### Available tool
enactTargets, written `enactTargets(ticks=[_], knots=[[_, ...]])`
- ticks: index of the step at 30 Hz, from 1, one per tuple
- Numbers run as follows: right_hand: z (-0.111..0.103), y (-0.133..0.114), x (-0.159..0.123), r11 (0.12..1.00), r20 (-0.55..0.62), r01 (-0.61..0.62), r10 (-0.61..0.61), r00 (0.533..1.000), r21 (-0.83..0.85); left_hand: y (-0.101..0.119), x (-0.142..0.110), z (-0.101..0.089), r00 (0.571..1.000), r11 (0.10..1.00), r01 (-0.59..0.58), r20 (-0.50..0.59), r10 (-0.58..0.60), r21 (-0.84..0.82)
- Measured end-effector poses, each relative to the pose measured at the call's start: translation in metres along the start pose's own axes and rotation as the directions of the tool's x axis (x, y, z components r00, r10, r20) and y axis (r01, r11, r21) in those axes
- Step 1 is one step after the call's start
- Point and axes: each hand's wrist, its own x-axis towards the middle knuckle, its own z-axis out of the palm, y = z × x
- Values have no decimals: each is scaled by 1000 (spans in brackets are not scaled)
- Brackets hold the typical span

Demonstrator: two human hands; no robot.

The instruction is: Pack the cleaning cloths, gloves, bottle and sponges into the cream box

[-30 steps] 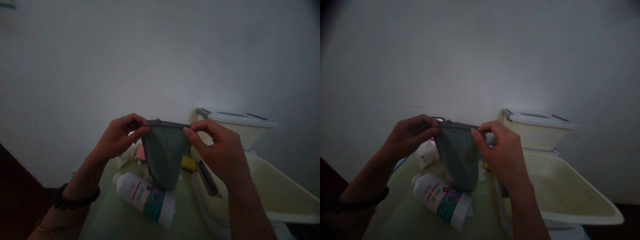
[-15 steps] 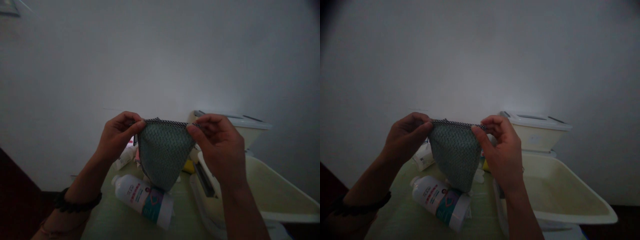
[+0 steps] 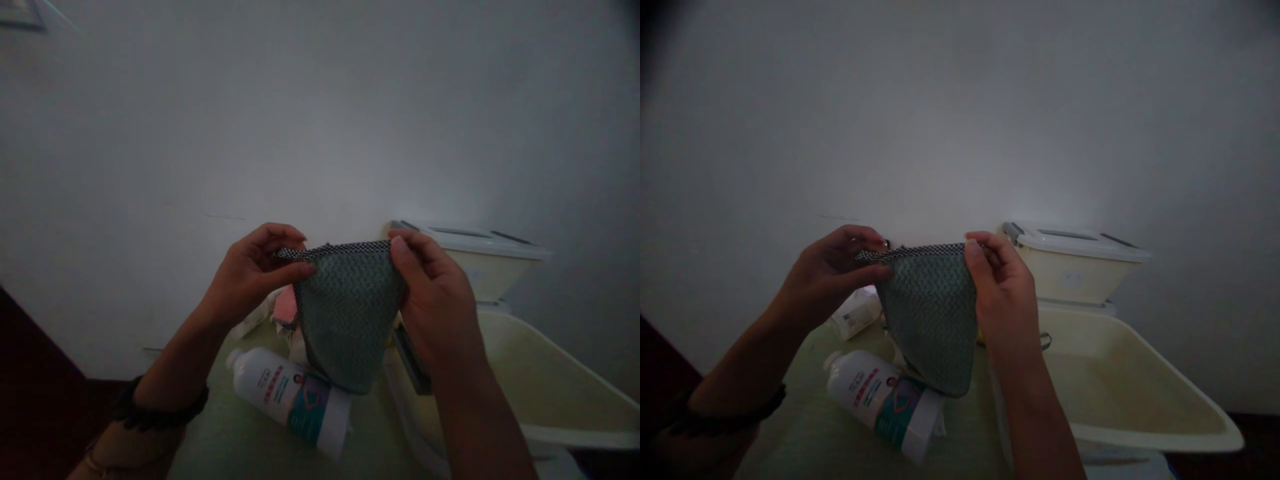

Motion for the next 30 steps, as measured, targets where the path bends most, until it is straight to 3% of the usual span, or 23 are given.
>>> enactTargets(ticks=[4,9,13,25,30], knots=[[-4,1,-2,956,66,138,-124,990,-260,-6,2,-5,997,995,70,9,-71,68],[-3,-1,-4,908,94,182,-158,983,-377,-8,1,-7,992,991,109,56,-113,76],[-1,-3,-5,908,106,170,-139,985,-382,-7,0,-6,990,989,106,81,-114,101],[6,-2,-8,898,135,277,-244,960,-342,-4,2,0,988,970,129,59,-144,207],[11,1,-8,969,48,155,-148,988,-193,-6,1,0,991,992,125,52,-127,33]])
